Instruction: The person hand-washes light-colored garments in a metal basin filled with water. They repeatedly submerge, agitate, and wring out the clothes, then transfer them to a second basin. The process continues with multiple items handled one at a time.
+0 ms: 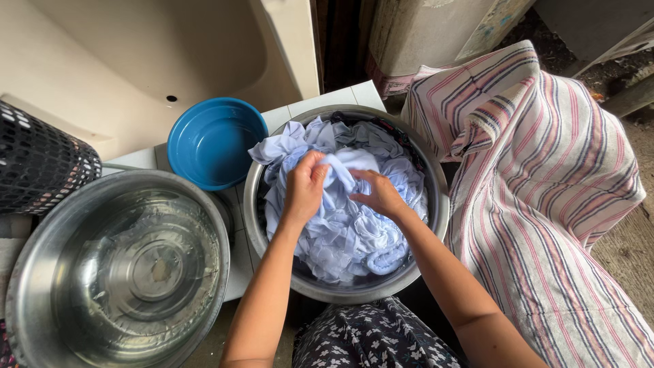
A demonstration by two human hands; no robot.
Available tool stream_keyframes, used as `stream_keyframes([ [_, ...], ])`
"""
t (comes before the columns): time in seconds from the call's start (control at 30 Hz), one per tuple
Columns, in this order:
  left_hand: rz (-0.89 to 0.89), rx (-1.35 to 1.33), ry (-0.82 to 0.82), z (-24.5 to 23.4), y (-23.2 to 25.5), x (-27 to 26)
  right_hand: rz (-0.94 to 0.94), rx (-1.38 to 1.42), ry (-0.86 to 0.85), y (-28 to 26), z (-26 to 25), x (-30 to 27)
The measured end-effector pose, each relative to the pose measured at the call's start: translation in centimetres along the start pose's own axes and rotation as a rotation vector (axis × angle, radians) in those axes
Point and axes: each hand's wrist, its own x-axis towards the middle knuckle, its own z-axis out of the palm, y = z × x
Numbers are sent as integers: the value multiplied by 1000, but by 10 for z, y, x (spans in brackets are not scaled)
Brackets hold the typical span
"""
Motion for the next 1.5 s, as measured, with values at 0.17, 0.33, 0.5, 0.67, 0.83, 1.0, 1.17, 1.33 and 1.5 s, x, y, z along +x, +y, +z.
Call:
stream_keyframes([
  [0.17,56,-177,-4,-31,57,3,-95,52,113,-1,5,11],
  [0.33,95,-192,37,-43,46,6,-102,517,85,-22,-34,18],
  [0.5,88,-67,117,-41,-18,-8,-59,590,212,-35,-79,12],
  [0.67,-186,330,60,-50,-115,-32,273,571,369,31,-68,16],
  [0.83,-395,27,-39,-39,-192,-49,312,518,362,119,-9,10],
  [1.0,-266,471,-270,-8,-198,-78,-1,104,227,136,41,-8],
  [1.17,-390,807,-542,15,-190,-105,14,-320,37,96,85,-32],
  [1.33,-377,1016,-634,30,-224,-115,60,-462,-224,70,107,-47],
  [1.5,-252,1072,-484,45,-263,-130,226,-508,-425,75,134,-45],
])
